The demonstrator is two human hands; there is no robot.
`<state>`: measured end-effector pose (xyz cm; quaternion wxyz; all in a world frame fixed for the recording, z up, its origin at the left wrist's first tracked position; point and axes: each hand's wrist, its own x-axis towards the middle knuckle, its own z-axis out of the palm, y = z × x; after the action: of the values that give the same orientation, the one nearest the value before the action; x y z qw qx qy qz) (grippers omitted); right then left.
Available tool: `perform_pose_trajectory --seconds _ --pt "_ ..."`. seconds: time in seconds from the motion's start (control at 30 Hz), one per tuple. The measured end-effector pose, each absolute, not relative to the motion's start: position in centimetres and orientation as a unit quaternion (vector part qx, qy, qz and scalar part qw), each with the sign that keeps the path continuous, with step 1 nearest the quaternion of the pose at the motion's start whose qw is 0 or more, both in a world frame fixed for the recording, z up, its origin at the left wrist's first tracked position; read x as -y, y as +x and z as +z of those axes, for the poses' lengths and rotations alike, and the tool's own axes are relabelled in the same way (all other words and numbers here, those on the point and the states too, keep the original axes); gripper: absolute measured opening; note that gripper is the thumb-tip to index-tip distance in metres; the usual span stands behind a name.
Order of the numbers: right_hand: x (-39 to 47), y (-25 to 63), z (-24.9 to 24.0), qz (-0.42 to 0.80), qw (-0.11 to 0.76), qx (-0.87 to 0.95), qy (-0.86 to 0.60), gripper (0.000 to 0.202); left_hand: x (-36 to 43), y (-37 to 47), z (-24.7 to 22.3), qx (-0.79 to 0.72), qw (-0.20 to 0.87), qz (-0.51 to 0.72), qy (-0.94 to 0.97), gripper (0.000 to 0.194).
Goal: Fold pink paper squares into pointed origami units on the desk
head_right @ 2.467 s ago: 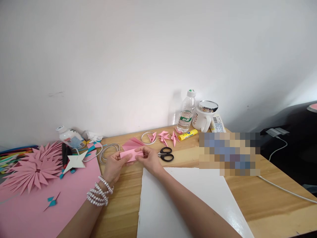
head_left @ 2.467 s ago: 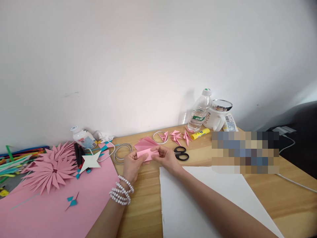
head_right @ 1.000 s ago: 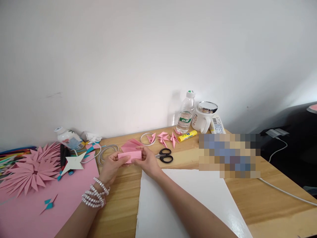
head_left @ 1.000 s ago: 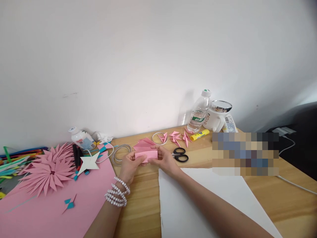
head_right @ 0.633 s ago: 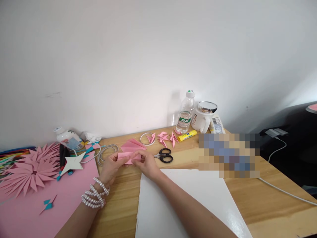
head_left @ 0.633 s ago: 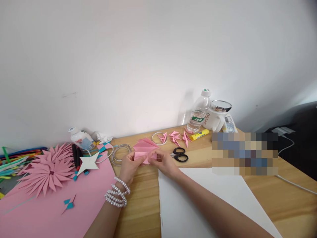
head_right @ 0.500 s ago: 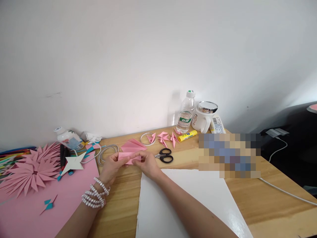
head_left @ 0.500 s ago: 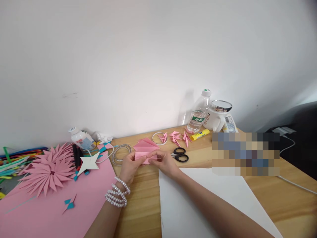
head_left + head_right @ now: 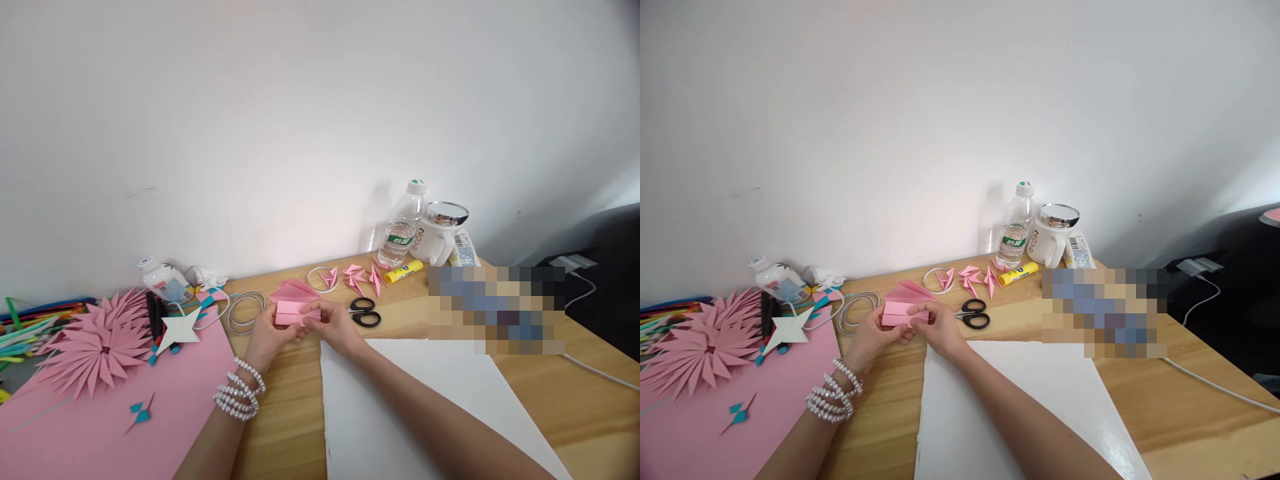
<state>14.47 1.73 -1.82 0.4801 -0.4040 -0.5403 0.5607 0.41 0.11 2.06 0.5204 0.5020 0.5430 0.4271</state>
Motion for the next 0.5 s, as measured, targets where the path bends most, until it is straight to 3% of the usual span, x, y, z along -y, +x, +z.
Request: perform_pose_trajectory --seconds 0.5 --pt "-1.79 14.55 -1.39 0.59 0.475 0.522 -0.392 0.019 -0.33 0.19 2.52 -0.561 0.535 0.448 0.445 0.044"
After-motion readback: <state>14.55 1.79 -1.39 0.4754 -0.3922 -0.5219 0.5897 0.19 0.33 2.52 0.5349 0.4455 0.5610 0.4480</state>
